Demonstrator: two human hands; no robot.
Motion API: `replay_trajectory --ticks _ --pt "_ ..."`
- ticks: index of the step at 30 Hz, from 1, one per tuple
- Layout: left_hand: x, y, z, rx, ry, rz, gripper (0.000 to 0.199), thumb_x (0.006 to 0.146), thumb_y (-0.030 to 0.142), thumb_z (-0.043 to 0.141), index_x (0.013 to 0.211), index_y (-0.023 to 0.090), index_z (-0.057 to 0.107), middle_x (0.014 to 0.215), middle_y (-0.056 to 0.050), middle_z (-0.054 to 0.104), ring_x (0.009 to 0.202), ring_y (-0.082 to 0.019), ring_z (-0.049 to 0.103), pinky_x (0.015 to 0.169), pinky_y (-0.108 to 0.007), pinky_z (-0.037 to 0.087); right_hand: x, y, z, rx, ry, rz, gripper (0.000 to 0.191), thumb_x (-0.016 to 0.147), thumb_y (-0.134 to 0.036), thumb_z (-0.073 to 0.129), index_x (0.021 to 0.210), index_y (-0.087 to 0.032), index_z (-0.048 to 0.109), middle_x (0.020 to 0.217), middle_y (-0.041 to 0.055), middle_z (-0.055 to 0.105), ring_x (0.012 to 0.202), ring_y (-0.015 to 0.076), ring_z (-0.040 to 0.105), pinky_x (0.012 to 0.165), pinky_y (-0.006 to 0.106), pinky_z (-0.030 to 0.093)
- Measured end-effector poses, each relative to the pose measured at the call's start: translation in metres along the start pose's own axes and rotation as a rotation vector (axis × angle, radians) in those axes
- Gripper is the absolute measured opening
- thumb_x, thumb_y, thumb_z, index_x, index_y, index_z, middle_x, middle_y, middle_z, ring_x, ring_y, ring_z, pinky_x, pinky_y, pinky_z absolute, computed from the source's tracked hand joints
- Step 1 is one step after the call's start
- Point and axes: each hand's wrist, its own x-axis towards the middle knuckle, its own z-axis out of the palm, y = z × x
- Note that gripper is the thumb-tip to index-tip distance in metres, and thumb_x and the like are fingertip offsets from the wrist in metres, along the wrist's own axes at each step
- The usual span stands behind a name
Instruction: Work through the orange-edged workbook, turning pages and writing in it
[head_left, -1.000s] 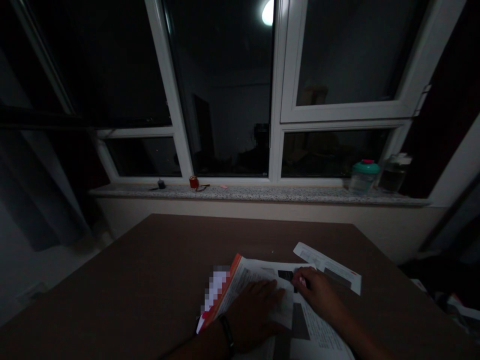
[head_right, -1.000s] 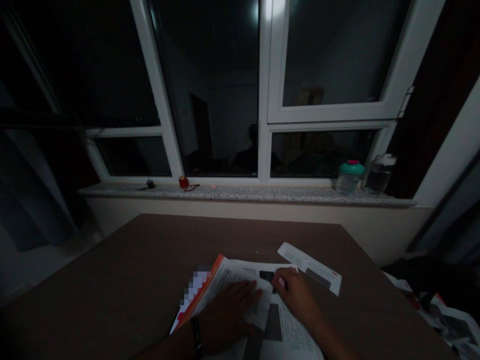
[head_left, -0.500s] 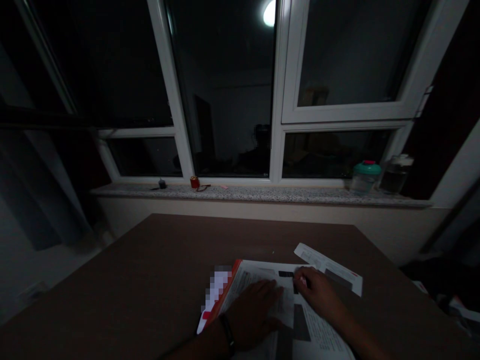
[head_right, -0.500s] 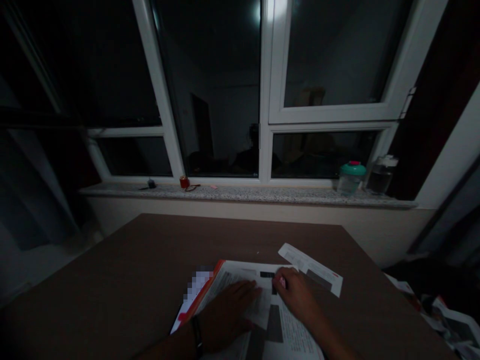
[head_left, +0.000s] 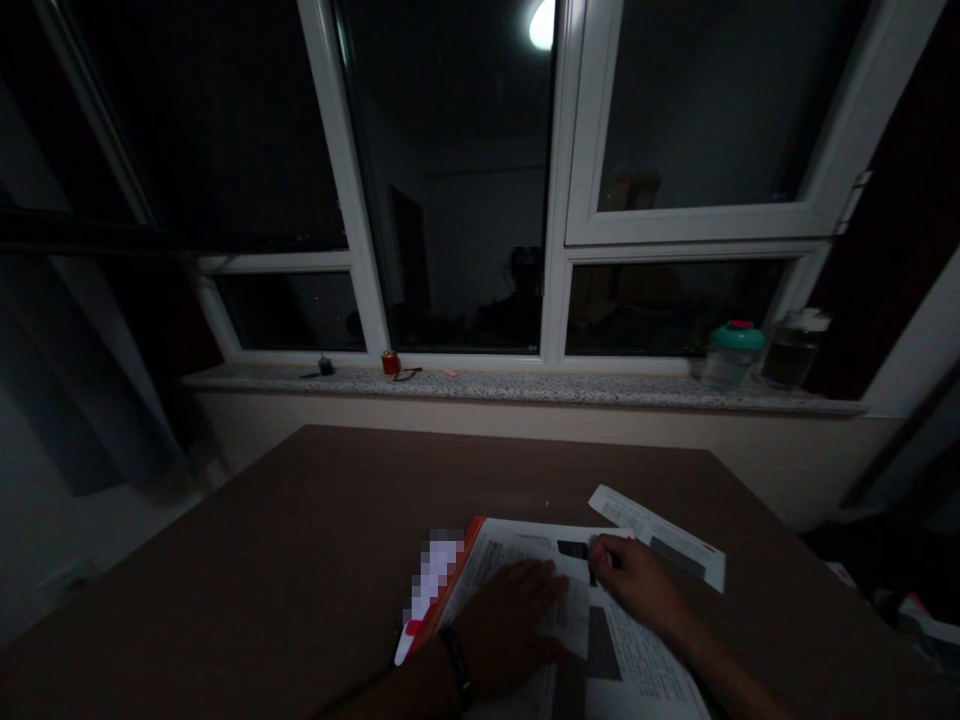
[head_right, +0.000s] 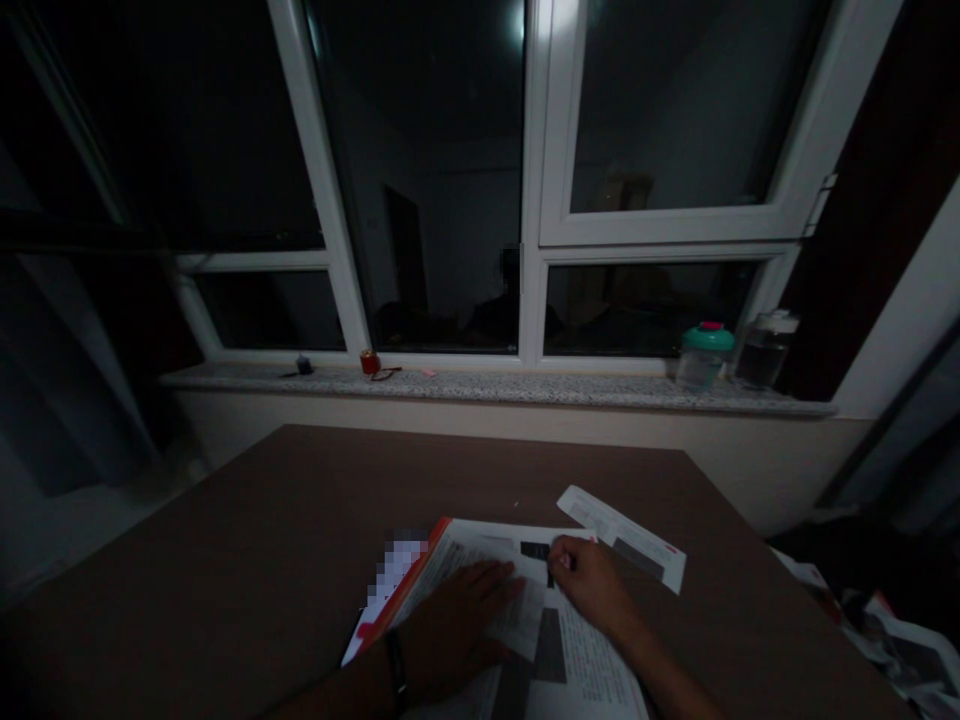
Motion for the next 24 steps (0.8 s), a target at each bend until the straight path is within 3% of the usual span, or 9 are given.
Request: replay_trajectory --ticks 7,15,20,24 --pt "0.0 -0.001 0.002 0.013 -0.008 -0.015 0.068 0.093 0.053 0.059 0.147 0.023 0.033 0.151 -0.011 0.035 0.136 -0.032 0.032 0.111 -0.047 0.029 0.003 0.003 0.004 -0.046 0.01 0.015 0.016 0.071 -0.026 0.045 0.063 -0.02 0.057 0.059 -0.0017 0.06 0.061 0.0167 0.058 0.06 0.024 0.037" --pt "-0.002 -0.002 0.005 0.013 0.02 -0.004 0.063 0.094 0.056 0.054 0.146 0.026 0.035 0.152 -0.009 0.034 0.137 -0.031 0.031 0.111 -0.047 0.027 0.001 -0.001 0.007 -0.091 0.041 0.001 0.012 0.07 -0.023 0.046 0.059 -0.021 0.049 0.057 -0.0029 0.056 0.06 0.0157 0.055 0.063 0.024 0.036" --pt "-0.001 -0.001 0.006 0.016 0.005 -0.011 0.064 0.094 0.057 0.053 0.146 0.025 0.034 0.152 -0.009 0.032 0.137 -0.033 0.029 0.111 -0.049 0.027 -0.001 -0.002 0.012 -0.217 0.14 0.079 0.012 0.071 -0.022 0.049 0.059 -0.022 0.047 0.058 -0.0011 0.059 0.059 0.0166 0.056 0.058 0.024 0.032" --pt "0.001 0.0 0.004 0.014 -0.02 -0.027 0.065 0.091 0.053 0.06 0.145 0.025 0.036 0.152 -0.01 0.032 0.137 -0.034 0.029 0.109 -0.052 0.028 -0.004 0.004 0.003 -0.179 0.16 0.133 0.015 0.076 -0.027 0.047 0.062 -0.022 0.051 0.057 -0.0005 0.061 0.056 0.0173 0.058 0.055 0.025 0.032"
